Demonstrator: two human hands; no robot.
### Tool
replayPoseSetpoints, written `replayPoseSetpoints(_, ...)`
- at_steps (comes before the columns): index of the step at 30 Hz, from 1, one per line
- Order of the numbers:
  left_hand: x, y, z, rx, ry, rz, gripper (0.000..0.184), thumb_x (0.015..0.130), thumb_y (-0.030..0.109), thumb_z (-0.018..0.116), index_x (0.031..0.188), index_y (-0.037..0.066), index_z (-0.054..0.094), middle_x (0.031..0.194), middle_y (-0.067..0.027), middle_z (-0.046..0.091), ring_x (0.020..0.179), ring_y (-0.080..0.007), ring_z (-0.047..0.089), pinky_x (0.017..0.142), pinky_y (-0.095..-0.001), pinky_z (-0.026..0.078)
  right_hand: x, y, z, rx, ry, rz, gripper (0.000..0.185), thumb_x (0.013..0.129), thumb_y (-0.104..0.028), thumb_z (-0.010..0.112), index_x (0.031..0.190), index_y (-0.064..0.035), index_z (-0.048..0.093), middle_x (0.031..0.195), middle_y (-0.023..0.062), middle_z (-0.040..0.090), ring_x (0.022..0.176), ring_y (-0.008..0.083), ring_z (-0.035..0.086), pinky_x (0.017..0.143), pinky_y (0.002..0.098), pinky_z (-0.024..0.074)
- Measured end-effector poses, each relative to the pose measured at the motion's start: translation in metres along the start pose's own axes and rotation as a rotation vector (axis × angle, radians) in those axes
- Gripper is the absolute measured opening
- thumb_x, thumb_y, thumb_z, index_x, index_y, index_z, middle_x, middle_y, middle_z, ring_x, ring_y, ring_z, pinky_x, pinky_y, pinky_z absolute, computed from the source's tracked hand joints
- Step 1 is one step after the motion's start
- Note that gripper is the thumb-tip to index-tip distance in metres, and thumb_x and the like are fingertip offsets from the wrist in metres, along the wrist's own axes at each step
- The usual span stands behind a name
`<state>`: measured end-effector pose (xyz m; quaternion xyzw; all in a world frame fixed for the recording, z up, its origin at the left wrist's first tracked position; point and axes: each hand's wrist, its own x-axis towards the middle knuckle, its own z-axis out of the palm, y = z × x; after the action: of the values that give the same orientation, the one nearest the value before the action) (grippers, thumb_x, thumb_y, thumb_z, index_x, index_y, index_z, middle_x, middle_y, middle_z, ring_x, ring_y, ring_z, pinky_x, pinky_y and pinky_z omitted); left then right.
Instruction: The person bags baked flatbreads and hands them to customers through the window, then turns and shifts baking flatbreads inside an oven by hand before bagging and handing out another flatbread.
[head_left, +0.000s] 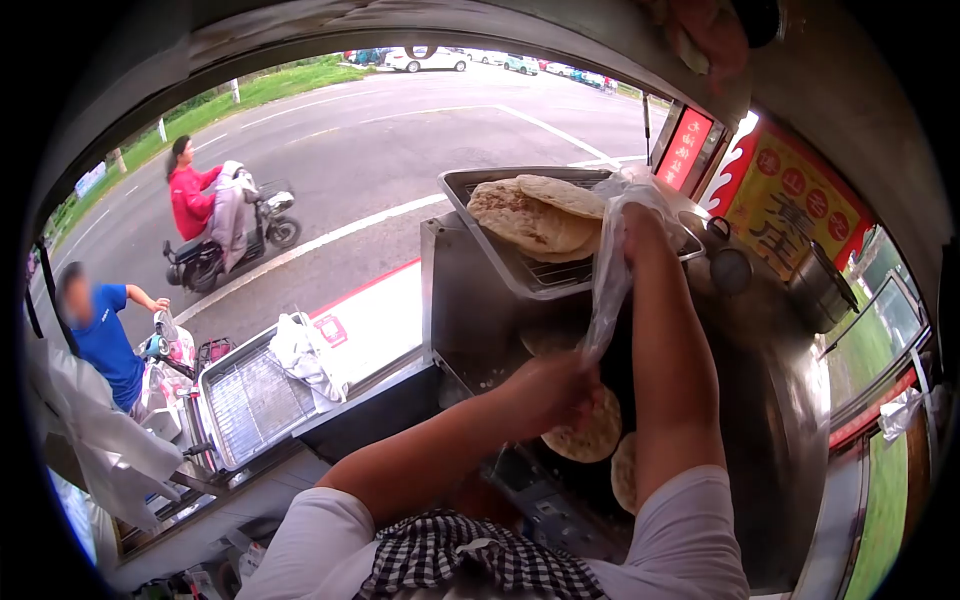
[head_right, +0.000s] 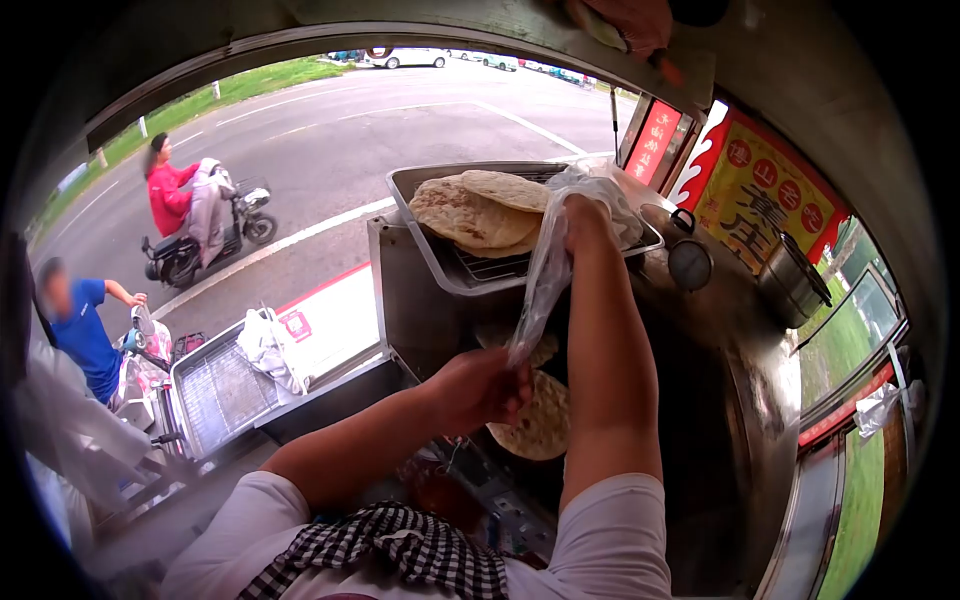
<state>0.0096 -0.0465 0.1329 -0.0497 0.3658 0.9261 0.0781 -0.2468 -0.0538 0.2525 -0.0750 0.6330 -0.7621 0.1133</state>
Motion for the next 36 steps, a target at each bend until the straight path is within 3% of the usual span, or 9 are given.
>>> replayPoseSetpoints(6,-0.021,0.015,0.006,-0.006,0.108,0.078,0.029,0.101,0.036,0.051,0.098,0.009,0.059,0.084,-0.0079,0.066,0.068,-0.0192,0.063,0.069,-0.0366,0.055,0.031,0.010,0.007,0.220,-0.131,0.003,0.023,0.085,0.001,0.057,0.108,0.0020,0.060,0.096,0.0174,0.064,0.079,0.0280,0.065,0.062,0.0412,0.0551)
replayPoseSetpoints(8,-0.013,0.004,-0.028,0.360,-0.006,0.398,0.028,0.101,0.036,0.053,0.100,0.008,0.060,0.087,-0.0087,0.067,0.072,-0.0201,0.064,0.072,-0.0378,0.056,0.016,0.005,0.006,0.309,-0.218,-0.045,0.021,0.086,0.000,0.055,0.107,0.0001,0.059,0.097,0.0153,0.064,0.080,0.0264,0.065,0.063,0.0408,0.0559)
replayPoseSetpoints(10,-0.030,0.014,-0.027,0.279,0.002,0.428,0.027,0.101,0.035,0.054,0.101,0.008,0.060,0.089,-0.0096,0.067,0.076,-0.0212,0.066,0.076,-0.0393,0.056,0.008,0.006,0.001,0.408,-0.291,-0.068,0.018,0.088,-0.001,0.054,0.105,-0.0010,0.058,0.097,0.0134,0.065,0.081,0.0249,0.065,0.065,0.0403,0.0564)
replayPoseSetpoints(12,-0.055,0.032,-0.015,-0.259,0.131,0.174,0.025,0.100,0.033,0.056,0.102,0.009,0.060,0.092,-0.0105,0.068,0.080,-0.0224,0.067,0.082,-0.0411,0.056,0.002,0.006,-0.006,0.506,-0.362,-0.063,0.014,0.090,-0.003,0.053,0.103,-0.0012,0.058,0.097,0.0117,0.065,0.082,0.0236,0.066,0.067,0.0400,0.0568)
replayPoseSetpoints(13,-0.060,0.035,-0.024,-0.430,-0.068,0.225,0.024,0.102,0.030,0.053,0.102,0.007,0.060,0.102,-0.0135,0.068,0.090,-0.0245,0.067,0.089,-0.0428,0.056,-0.005,0.009,-0.010,0.504,-0.434,-0.125,0.022,0.090,-0.005,0.052,0.111,-0.0003,0.057,0.105,0.0130,0.064,0.094,0.0257,0.065,0.080,0.0419,0.0569)
replayPoseSetpoints(18,-0.082,0.057,-0.060,-0.432,-0.084,0.625,0.027,0.106,0.021,0.044,0.100,-0.001,0.057,0.107,-0.0141,0.063,0.099,-0.0240,0.064,0.094,-0.0410,0.055,-0.114,0.028,-0.024,0.576,-0.585,-0.192,0.036,0.097,-0.013,0.049,0.130,0.0013,0.053,0.129,0.0157,0.058,0.118,0.0290,0.058,0.101,0.0466,0.0485)
replayPoseSetpoints(25,-0.150,0.089,-0.123,0.079,0.598,0.825,0.026,0.102,0.019,0.052,0.095,-0.001,0.066,0.095,-0.0092,0.070,0.075,-0.0131,0.063,0.069,-0.0275,0.052,-0.214,0.122,-0.031,0.438,-0.574,0.013,0.046,0.086,0.008,0.052,0.132,0.0021,0.052,0.125,0.0151,0.061,0.115,0.0259,0.062,0.101,0.0393,0.0515)
replayPoseSetpoints(32,-0.220,0.076,-0.116,0.750,0.979,0.921,0.024,0.102,0.021,0.057,0.099,0.002,0.070,0.088,-0.0045,0.070,0.066,-0.0073,0.059,0.059,-0.0230,0.046,-0.277,0.187,-0.021,-0.177,-0.833,0.116,0.045,0.093,-0.011,0.063,0.134,0.0022,0.053,0.127,0.0099,0.062,0.116,0.0166,0.058,0.098,0.0319,0.0463)
replayPoseSetpoints(36,-0.249,0.067,-0.120,0.774,1.004,0.864,0.024,0.102,0.022,0.058,0.102,0.002,0.069,0.084,-0.0026,0.068,0.065,-0.0070,0.059,0.061,-0.0233,0.048,-0.289,0.218,-0.006,-0.291,-0.919,0.138,0.051,0.092,-0.017,0.068,0.136,0.0009,0.052,0.128,0.0106,0.062,0.117,0.0174,0.058,0.099,0.0320,0.0456)
